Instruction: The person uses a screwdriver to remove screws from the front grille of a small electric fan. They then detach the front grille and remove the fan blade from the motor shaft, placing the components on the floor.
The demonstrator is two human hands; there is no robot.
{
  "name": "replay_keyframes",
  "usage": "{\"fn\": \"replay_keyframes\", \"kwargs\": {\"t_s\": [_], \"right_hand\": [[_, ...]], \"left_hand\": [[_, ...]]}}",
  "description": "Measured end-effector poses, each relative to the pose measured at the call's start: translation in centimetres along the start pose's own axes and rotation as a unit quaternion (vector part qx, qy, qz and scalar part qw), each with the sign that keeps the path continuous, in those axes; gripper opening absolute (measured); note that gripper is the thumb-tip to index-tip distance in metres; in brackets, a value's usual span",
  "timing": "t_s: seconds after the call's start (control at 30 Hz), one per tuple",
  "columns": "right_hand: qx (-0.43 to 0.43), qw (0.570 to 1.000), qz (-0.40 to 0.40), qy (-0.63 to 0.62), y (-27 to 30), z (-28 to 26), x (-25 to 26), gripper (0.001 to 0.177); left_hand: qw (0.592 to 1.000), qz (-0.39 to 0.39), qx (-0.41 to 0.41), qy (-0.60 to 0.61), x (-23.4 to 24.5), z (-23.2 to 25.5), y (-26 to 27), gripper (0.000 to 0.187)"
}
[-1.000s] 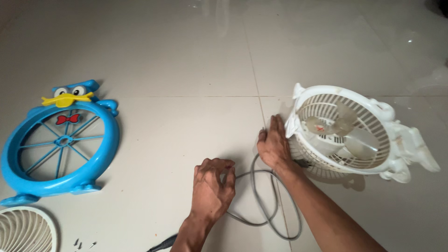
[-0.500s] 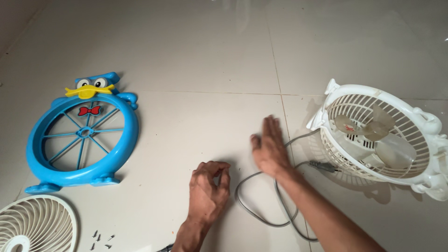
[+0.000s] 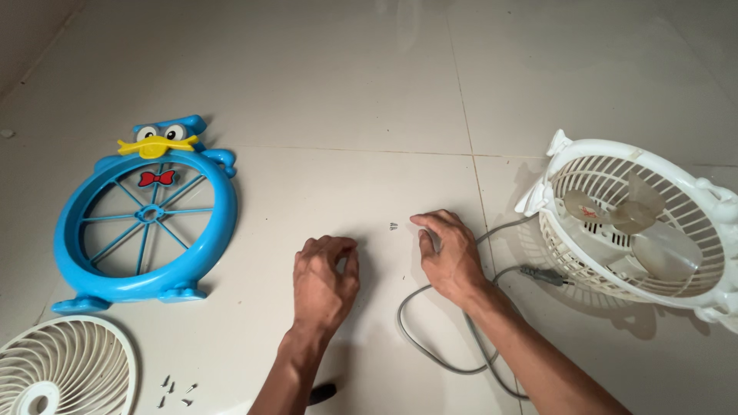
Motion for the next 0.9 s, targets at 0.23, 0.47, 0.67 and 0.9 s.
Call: {"fn": "replay_keyframes", "kwargs": {"t_s": [0.23,0.47,0.67,0.9], "right_hand": [[-0.029,0.998,-0.047,-0.013,-2.2,-0.5,-0.5,0.027],[-0.005,0.997,-0.06,0.041,-3.2,-0.7,-1.1,0.025],[0.007,0.999,-0.036,0.025,-3.0,-0.2,-1.4,0.02],[0.016,0.999,-0.024,0.016,-2.9,-0.1,-1.4,0.015]], "left_hand": [[0.994,0.036,-0.09,-0.058,-3.0,2.1,-2.2,0.028],[0.997,0.02,-0.062,-0.034,-5.4,3.0,-4.1,0.03],[0.999,0.034,-0.032,0.0,-6.1,2.7,-4.2,0.018],[0.995,0.067,-0.046,0.055,-6.1,2.8,-3.9,0.01]]}}
Point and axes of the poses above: each hand's wrist, its own y-axis away from the middle knuckle, its own x-axis out of the back of the hand, z = x × y, the point moved 3 cm from there along -y, towards the middle knuckle, and after that the axes turned 15 degrees about -y, right-handed, at the moved point
